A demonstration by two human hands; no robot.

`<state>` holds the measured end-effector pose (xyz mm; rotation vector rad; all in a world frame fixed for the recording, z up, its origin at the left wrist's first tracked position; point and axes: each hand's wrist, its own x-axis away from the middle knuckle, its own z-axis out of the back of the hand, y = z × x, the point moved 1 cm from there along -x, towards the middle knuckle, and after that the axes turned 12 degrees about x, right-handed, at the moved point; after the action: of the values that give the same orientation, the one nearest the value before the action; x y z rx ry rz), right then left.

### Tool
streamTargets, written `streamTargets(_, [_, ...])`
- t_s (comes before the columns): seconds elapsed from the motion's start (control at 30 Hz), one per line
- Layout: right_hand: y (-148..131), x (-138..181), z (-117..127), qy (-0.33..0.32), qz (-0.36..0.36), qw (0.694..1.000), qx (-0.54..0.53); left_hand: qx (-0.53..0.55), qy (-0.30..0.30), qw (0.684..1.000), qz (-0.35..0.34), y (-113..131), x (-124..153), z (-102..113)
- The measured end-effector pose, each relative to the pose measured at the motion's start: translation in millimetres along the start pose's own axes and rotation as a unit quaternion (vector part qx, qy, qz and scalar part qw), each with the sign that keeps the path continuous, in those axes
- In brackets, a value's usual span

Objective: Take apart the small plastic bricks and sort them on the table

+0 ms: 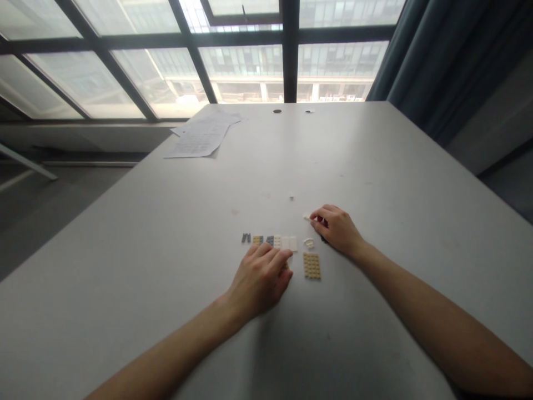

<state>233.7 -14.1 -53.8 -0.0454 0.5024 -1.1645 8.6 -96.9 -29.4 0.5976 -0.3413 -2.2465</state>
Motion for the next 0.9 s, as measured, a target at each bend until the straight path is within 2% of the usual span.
streamTargets(0.4, [0, 1, 1, -0.002, 0.002, 1.0, -0.002, -0.015, -0.011, 1.0, 0.009, -6, 8, 3])
streamTargets(0.53, [1, 2, 0, -0.001, 0.004, 1.0, 0.002, -0.022, 0.0, 1.0, 0.011, -8, 3, 14])
streamTargets(0.63, [1, 2, 0, 0.004, 0.0, 1.0, 0.004, -0.021, 0.025, 0.999, 0.017, -15, -13, 30])
streamTargets(0.73, [1, 2, 0, 0.008, -0.007, 1.0, 0.002, -0.008, 0.047, 0.998, 0.043, -28, -42, 42])
streamTargets(0.8, [1, 2, -1, 0.005, -0.009, 1.0, 0.008, 0.0, 0.04, 0.997, 0.064, -39, -65, 41])
streamTargets(0.9, [1, 2, -2, 0.003, -0.007, 1.0, 0.018, -0.016, 0.015, 0.996, 0.087, -57, -100, 29])
